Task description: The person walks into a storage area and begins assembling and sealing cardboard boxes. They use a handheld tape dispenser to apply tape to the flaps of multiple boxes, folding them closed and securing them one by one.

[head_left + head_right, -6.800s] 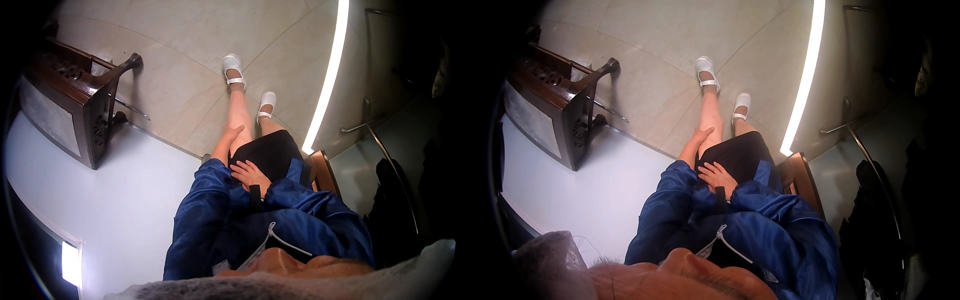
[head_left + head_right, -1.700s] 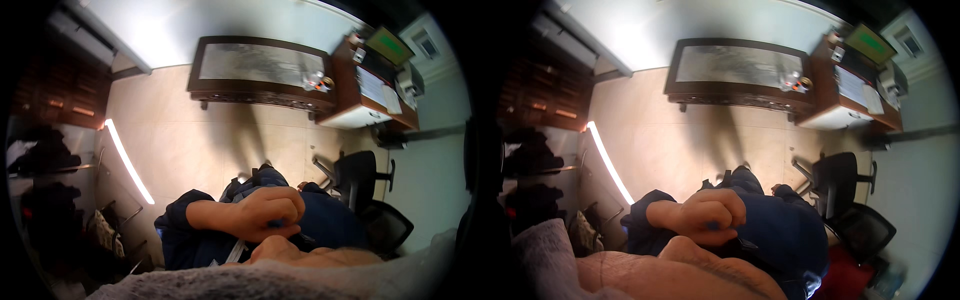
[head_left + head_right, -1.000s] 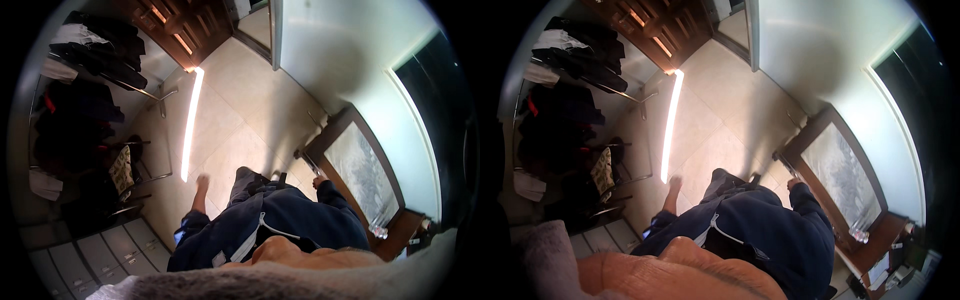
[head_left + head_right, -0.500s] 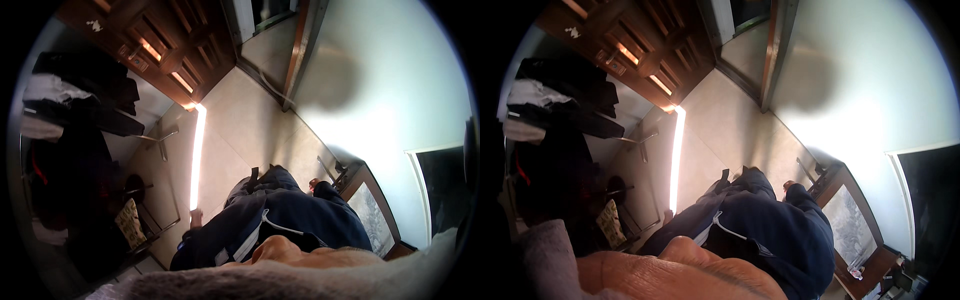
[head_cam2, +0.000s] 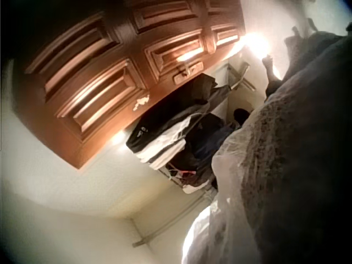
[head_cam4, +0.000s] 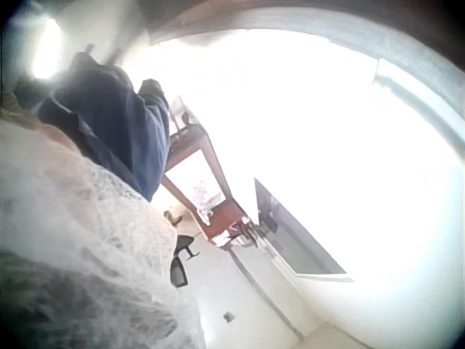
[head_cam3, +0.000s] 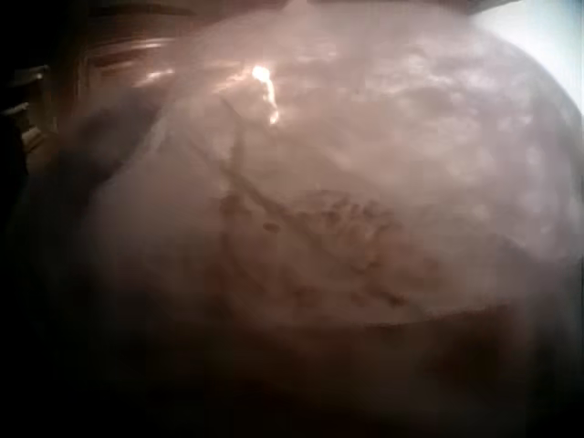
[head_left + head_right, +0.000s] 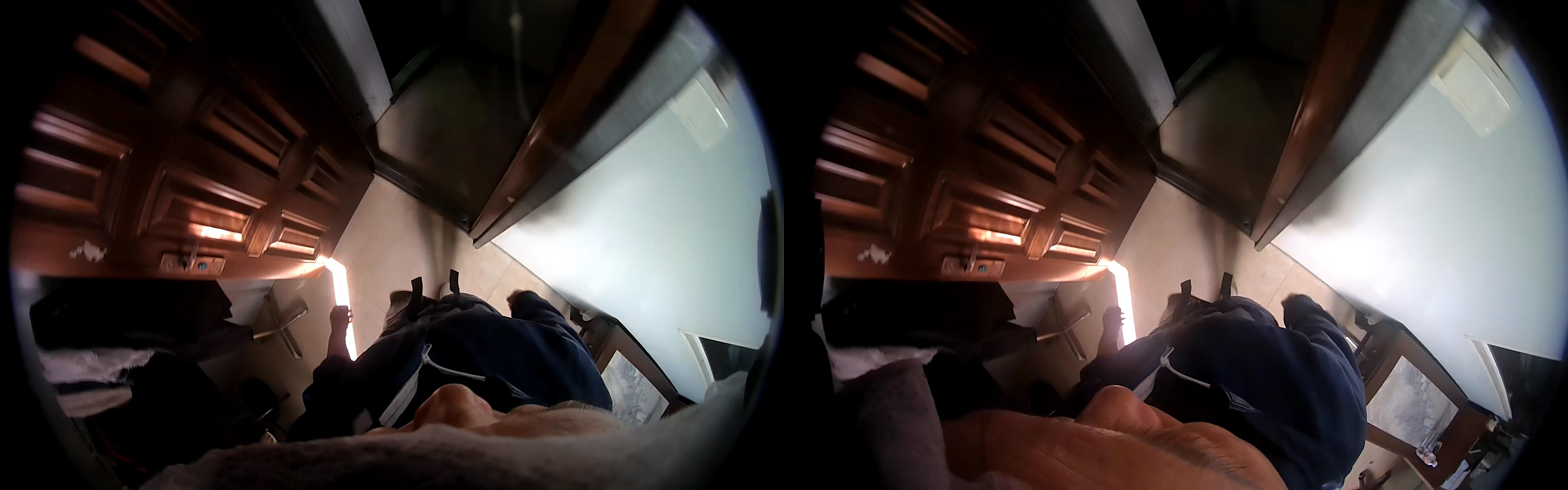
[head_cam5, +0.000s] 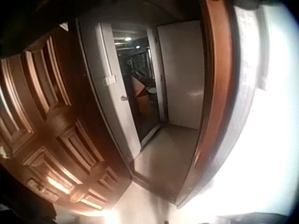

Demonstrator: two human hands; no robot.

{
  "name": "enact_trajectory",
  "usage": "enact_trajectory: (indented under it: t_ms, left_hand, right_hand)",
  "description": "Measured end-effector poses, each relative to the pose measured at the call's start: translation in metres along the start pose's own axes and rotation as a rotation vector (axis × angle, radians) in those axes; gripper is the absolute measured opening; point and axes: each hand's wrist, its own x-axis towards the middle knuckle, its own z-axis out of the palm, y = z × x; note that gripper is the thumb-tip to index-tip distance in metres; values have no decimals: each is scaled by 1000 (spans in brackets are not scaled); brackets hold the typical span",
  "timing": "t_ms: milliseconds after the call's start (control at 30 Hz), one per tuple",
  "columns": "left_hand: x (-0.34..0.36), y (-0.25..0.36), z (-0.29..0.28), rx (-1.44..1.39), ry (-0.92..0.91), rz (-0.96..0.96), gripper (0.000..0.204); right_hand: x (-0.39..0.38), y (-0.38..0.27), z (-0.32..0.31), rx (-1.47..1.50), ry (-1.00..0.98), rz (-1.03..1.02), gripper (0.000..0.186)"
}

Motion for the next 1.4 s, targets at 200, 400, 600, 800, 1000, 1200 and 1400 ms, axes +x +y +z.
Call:
enact_trajectory:
  t_ms: [200,400,600,800,1000,1200,1400]
  left_hand:
    - [45,-1,-34,413,18,-393,25]
    - [201,148,-2,630,-173,-203,26]
    - [346,363,151,406,-239,83,27]
    - [426,526,360,128,-402,93,24]
    - [503,603,456,310,-205,6,9]
    - [560,637,459,319,-249,-205,19]
    - [614,672,493,408,-288,-113,22]
  right_hand:
    - [184,58,-237,1048,431,267,18]
    - [207,115,-349,1169,486,382,18]
    - [183,155,-321,1311,290,604,18]
    - [188,219,-321,1465,94,728,18]
    - [218,410,-414,1402,50,715,18]
    - [319,629,-619,1465,467,716,18]
    - [450,756,-810,994,765,577,21]
